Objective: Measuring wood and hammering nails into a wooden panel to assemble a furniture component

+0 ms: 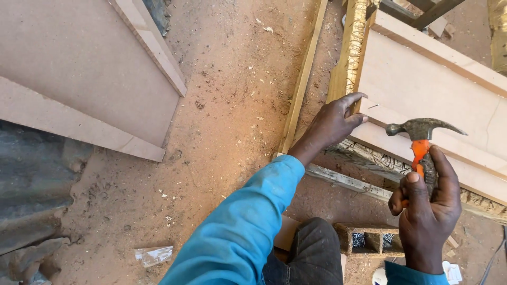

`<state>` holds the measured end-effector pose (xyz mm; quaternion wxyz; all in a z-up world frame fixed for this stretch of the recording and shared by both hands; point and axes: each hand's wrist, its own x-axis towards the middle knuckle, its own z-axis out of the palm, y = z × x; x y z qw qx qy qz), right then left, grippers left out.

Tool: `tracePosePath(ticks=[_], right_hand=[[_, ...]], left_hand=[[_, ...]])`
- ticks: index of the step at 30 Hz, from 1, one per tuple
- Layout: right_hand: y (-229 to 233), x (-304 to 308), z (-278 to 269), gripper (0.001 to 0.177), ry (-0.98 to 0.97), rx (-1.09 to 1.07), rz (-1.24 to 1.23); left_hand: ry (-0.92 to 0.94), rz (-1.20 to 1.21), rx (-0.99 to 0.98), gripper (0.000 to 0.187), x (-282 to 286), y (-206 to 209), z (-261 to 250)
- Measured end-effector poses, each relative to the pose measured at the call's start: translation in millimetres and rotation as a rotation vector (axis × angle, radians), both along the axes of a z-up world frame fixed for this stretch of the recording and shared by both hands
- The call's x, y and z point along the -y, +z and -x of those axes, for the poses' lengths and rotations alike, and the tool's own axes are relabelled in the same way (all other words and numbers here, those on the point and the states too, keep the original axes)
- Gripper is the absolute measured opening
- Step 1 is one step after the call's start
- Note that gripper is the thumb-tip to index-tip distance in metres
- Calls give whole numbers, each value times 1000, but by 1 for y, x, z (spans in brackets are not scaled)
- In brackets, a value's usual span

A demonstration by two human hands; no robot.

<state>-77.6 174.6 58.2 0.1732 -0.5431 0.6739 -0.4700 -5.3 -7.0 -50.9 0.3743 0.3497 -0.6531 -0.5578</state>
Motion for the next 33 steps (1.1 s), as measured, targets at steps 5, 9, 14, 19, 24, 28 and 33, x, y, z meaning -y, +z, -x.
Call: tracePosePath(ticks=[5, 9, 14, 19, 24, 28, 33], right_hand=[[9, 3, -9, 47, 6, -12, 6], [15, 10, -7, 47, 3, -70, 28], [30, 23, -4, 46, 40, -124, 81], [17, 40, 9, 45, 112, -171, 149], [33, 45, 18, 46, 166, -222, 111], [65, 38, 34, 42, 167, -198, 297], [43, 35, 47, 45, 106, -149, 775]], left_hand=[[-12, -14, -21, 56, 0, 2, -3], [-47, -30, -9, 56, 0, 6, -6], [-62, -121, 50, 54, -6, 25, -13], [-42, -95, -19, 50, 0, 2, -9], [-26, -53, -37, 49, 2, -4, -7], [-31, -46, -50, 48, 3, -10, -7], [-34, -55, -74, 47, 5, -7, -9]])
